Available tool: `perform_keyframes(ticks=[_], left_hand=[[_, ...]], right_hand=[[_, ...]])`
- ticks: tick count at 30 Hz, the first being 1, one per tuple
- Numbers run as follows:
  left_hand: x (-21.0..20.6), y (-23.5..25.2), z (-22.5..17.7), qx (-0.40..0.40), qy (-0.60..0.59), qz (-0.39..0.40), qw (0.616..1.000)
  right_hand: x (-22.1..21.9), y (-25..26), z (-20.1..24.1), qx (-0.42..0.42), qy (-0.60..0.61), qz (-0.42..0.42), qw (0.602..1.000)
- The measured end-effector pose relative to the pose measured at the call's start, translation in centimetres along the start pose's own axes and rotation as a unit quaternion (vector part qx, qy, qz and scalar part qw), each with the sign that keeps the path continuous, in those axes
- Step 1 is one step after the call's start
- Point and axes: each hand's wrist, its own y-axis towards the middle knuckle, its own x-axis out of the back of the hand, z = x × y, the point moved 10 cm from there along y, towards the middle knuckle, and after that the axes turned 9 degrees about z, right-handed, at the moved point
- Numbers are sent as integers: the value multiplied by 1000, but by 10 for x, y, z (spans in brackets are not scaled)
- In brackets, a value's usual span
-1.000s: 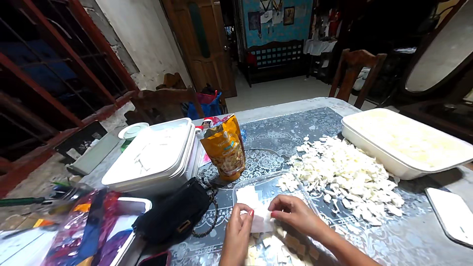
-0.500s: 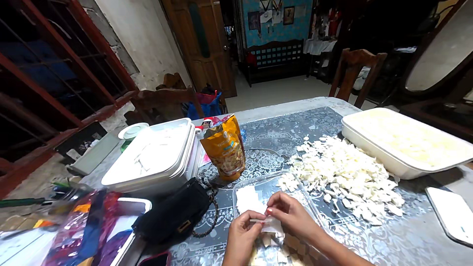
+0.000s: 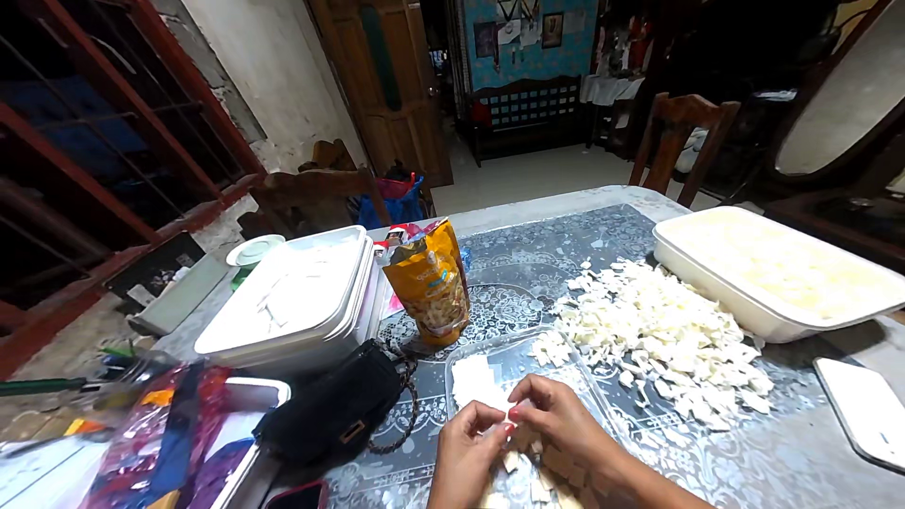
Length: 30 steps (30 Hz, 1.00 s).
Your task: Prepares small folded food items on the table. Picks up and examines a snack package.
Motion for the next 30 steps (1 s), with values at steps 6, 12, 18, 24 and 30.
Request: perform_keyframes(ticks=[6, 12, 18, 24, 30], left_hand=[[9, 3, 8, 45, -103, -7, 994], [16, 3, 16, 47, -173, -70, 981], [8, 4, -6, -34, -100, 10, 994], [21, 6, -9, -50, 70, -35, 996], [-17, 6, -6, -152, 425, 18, 892]], right_hand=[[8, 2, -5, -52, -78, 13, 995], [-32, -7, 20, 56, -73, 128, 988], [2, 0, 11, 59, -53, 5, 997], [-38, -25, 56, 302, -390, -72, 867], [41, -28, 69, 186, -557, -308, 748]])
